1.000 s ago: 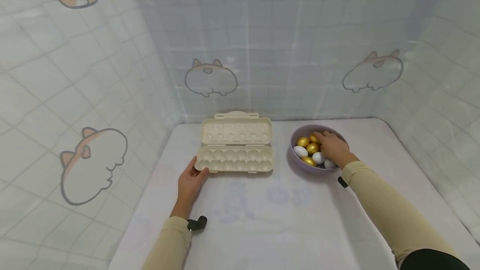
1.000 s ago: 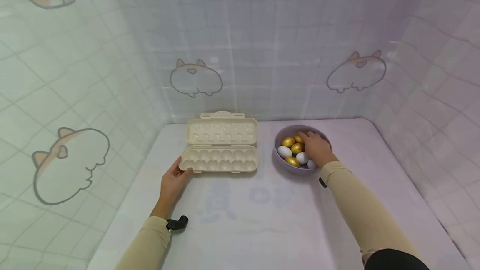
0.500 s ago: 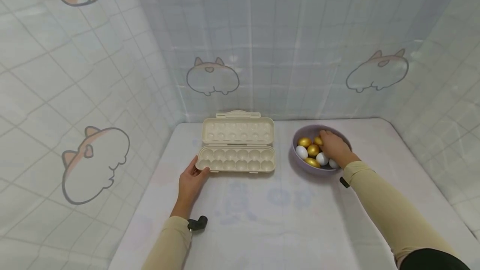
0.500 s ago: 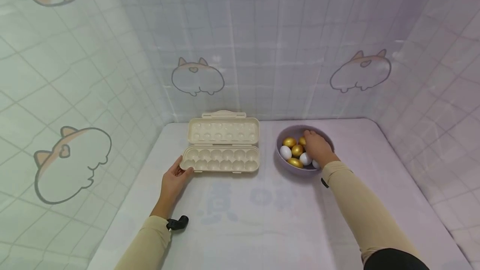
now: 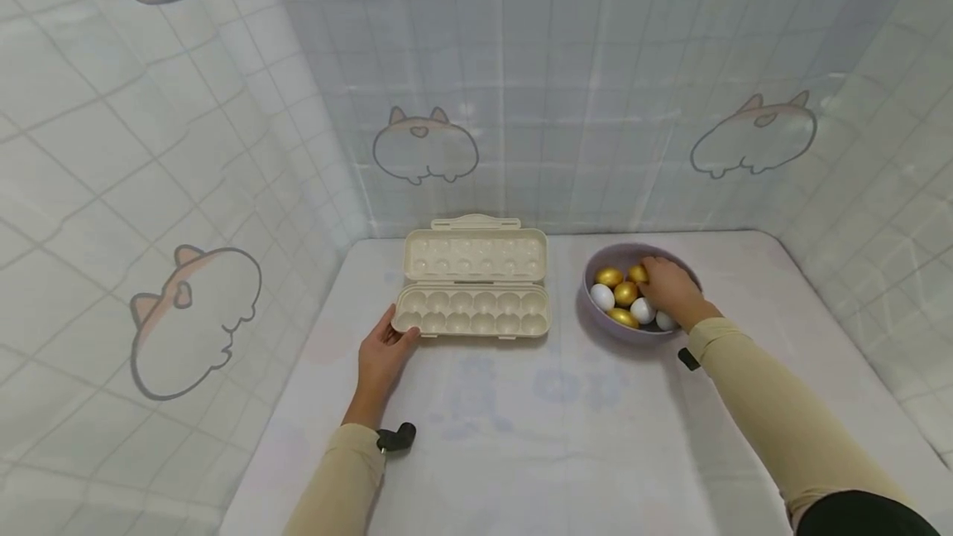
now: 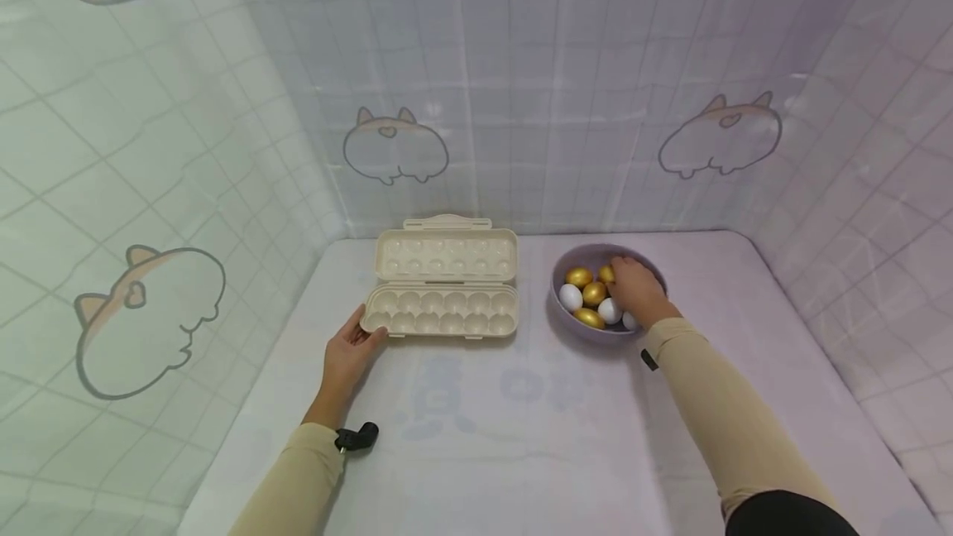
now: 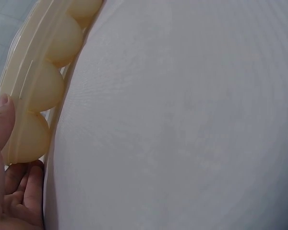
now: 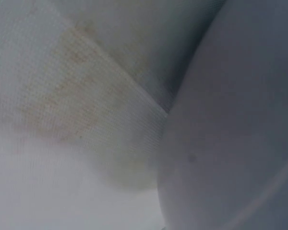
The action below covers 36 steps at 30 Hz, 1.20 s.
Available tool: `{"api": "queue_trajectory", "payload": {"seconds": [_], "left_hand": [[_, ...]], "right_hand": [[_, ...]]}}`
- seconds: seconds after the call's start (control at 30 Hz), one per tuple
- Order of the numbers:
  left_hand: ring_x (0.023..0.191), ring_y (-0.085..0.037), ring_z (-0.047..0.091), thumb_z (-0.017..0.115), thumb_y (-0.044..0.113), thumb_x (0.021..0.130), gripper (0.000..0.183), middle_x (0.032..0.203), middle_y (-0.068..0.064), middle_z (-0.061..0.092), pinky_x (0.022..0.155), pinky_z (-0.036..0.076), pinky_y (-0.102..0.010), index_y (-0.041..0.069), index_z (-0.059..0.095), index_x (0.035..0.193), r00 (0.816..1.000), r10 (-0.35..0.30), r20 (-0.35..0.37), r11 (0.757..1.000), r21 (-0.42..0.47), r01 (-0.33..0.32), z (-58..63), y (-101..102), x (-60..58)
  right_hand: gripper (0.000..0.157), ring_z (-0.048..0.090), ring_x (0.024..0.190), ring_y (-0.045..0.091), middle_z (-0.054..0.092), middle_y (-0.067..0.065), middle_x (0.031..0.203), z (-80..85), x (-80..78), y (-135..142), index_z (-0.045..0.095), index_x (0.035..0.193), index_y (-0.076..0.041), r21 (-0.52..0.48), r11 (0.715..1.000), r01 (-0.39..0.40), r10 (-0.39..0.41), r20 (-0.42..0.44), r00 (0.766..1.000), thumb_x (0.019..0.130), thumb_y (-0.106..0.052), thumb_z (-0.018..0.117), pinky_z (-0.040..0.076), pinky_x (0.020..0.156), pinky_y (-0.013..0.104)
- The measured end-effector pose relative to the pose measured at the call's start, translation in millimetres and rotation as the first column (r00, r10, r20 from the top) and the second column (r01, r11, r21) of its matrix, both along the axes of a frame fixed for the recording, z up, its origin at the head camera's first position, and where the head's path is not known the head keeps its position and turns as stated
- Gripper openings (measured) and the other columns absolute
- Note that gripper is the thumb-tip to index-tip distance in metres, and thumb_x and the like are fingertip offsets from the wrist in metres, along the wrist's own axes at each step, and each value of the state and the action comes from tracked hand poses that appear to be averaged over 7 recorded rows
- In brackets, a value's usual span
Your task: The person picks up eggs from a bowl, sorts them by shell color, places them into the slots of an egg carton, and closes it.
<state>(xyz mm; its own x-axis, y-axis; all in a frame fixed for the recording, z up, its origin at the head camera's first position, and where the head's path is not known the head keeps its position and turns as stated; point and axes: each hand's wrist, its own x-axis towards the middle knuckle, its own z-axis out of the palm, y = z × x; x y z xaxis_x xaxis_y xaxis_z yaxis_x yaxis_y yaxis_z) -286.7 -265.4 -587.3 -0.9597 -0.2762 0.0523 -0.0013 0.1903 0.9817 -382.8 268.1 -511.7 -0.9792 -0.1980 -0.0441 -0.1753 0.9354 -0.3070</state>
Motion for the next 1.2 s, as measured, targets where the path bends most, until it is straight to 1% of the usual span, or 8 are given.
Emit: {"api": "queue_trajectory", "payload": {"seconds": [0.17,0.3,0.4,0.53,0.7,0.87,1.03,1.2], "left_hand": [[0.150,-0.027,0.050,0.084,0.020,0.093,0.080,0.164,-0.014,0.047,0.102,0.046,-0.002,0.013,0.044,0.162,1.000,0.006,0.007,1.000,-0.024,-0.006,1.2,2,-0.5],[0.150,-0.026,0.050,0.083,0.021,0.093,0.080,0.164,-0.014,0.047,0.113,0.047,-0.016,0.014,0.044,0.162,1.000,0.017,0.016,0.999,-0.043,-0.017,2.5,3,-0.3],[0.151,-0.026,0.049,0.083,0.021,0.094,0.080,0.165,-0.014,0.046,0.119,0.045,-0.027,0.013,0.043,0.162,1.000,0.018,0.022,0.999,-0.044,-0.017,3.0,2,-0.2],[0.151,-0.026,0.049,0.083,0.021,0.093,0.080,0.165,-0.015,0.046,0.120,0.045,-0.033,0.013,0.043,0.162,1.000,0.015,0.021,0.999,-0.049,-0.014,4.3,1,0.2],[0.149,-0.025,0.052,0.085,0.024,0.092,0.081,0.163,-0.014,0.048,0.120,0.046,-0.032,0.014,0.045,0.161,1.000,0.014,0.022,0.999,-0.052,-0.013,4.9,1,1.1],[0.148,-0.026,0.053,0.086,0.025,0.091,0.081,0.162,-0.015,0.051,0.119,0.046,-0.030,0.014,0.046,0.161,1.000,0.012,0.016,0.999,-0.035,-0.011,6.5,1,1.5],[0.147,-0.025,0.054,0.087,0.025,0.090,0.082,0.161,-0.015,0.052,0.113,0.048,-0.018,0.012,0.047,0.160,1.000,0.020,0.010,1.000,-0.023,-0.019,7.1,2,2.5],[0.146,-0.026,0.055,0.088,0.024,0.089,0.082,0.160,-0.016,0.053,0.104,0.049,-0.007,0.012,0.047,0.160,1.000,0.028,0.005,0.999,-0.033,-0.028,7.9,4,3.5]], "right_hand": [[0.049,0.056,0.130,0.053,0.056,0.038,0.140,6.4,1.1,4,0.046,0.143,0.015,-0.014,1.000,0.005,-0.006,-0.043,0.999,0.106,-0.015,0.058,0.046,0.114,0.067],[0.053,0.055,0.130,0.053,0.055,0.038,0.141,12.0,3.1,6,0.042,0.146,0.015,-0.053,0.999,0.011,-0.013,-0.048,0.999,0.106,-0.015,0.057,0.047,0.113,0.068],[0.055,0.058,0.127,0.052,0.056,0.038,0.139,17.3,4.7,7,0.039,0.148,0.015,-0.066,0.998,0.016,-0.019,-0.036,0.999,0.107,-0.016,0.056,0.051,0.108,0.067],[0.051,0.061,0.117,0.049,0.059,0.036,0.131,24.9,5.0,7,0.041,0.145,0.014,-0.072,0.997,0.019,-0.022,-0.039,0.999,0.107,-0.017,0.056,0.054,0.101,0.064],[0.046,0.063,0.112,0.046,0.062,0.034,0.127,31.0,1.8,5,0.046,0.140,0.011,-0.073,0.997,0.018,-0.024,-0.073,0.997,0.106,-0.017,0.057,0.055,0.098,0.062],[0.047,0.065,0.108,0.044,0.064,0.033,0.126,41.6,-1.4,-1,0.047,0.140,0.011,-0.082,0.997,-0.001,-0.008,-0.105,0.994,0.105,-0.018,0.060,0.057,0.093,0.060],[0.052,0.065,0.113,0.046,0.062,0.035,0.131,55.8,-0.1,-9,0.045,0.145,0.011,-0.100,0.995,-0.025,0.013,-0.111,0.994,0.105,-0.019,0.061,0.057,0.096,0.060],[0.050,0.064,0.116,0.045,0.062,0.033,0.133,66.6,-0.7,-19,0.047,0.144,0.010,-0.110,0.993,-0.037,0.024,-0.118,0.993,0.106,-0.019,0.061,0.056,0.101,0.060]]}}
